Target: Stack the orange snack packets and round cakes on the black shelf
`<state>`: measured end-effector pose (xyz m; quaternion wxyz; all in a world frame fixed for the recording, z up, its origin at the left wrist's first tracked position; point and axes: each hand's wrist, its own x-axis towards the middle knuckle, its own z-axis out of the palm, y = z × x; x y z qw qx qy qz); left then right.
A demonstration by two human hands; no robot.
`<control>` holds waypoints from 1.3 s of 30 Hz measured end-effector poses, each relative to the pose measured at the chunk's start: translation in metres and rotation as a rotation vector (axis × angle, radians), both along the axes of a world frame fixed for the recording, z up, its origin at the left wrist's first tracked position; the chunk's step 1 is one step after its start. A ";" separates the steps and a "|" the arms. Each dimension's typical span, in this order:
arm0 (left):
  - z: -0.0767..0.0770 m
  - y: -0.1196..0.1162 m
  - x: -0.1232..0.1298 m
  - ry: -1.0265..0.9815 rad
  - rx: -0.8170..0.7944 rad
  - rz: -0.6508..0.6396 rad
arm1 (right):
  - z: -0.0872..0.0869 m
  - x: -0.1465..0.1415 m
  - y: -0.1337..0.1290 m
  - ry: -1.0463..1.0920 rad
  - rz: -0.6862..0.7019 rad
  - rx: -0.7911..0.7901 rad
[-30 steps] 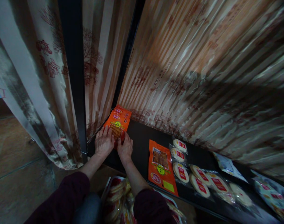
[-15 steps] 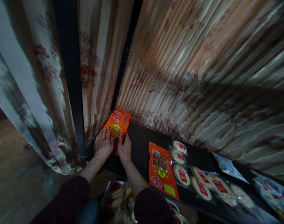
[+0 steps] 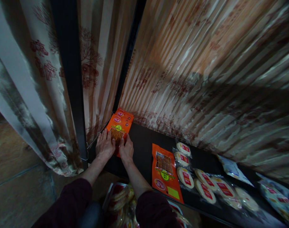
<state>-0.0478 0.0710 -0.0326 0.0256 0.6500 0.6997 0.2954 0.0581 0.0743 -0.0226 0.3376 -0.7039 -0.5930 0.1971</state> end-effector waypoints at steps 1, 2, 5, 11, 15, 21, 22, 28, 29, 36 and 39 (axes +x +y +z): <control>0.000 0.000 0.000 -0.004 -0.005 0.003 | 0.000 0.000 0.000 0.000 0.000 -0.001; 0.000 0.001 0.000 -0.007 -0.011 0.005 | 0.000 0.000 -0.001 0.001 0.000 -0.001; -0.001 0.002 0.000 0.000 -0.009 0.008 | 0.000 0.000 -0.001 0.002 0.007 -0.006; -0.007 0.002 -0.001 0.061 0.040 0.013 | 0.000 0.001 0.000 0.015 0.012 -0.012; -0.007 0.002 -0.002 0.094 0.032 -0.007 | -0.001 0.003 0.000 0.022 0.034 0.024; -0.006 0.002 -0.002 0.073 0.029 -0.006 | -0.007 0.004 0.001 0.044 0.030 0.045; -0.006 0.002 -0.002 0.071 0.038 -0.002 | -0.007 0.003 0.001 0.055 0.027 0.057; -0.003 -0.003 -0.002 0.072 0.161 -0.031 | -0.007 0.006 -0.006 0.088 -0.004 0.164; -0.002 -0.005 -0.003 0.078 0.184 -0.043 | -0.007 0.007 -0.008 0.089 -0.002 0.187; 0.003 -0.021 -0.004 0.133 0.262 -0.198 | 0.004 0.022 -0.039 0.083 0.007 0.217; -0.001 -0.030 -0.004 0.095 0.287 -0.255 | 0.008 0.033 -0.056 0.113 -0.004 0.189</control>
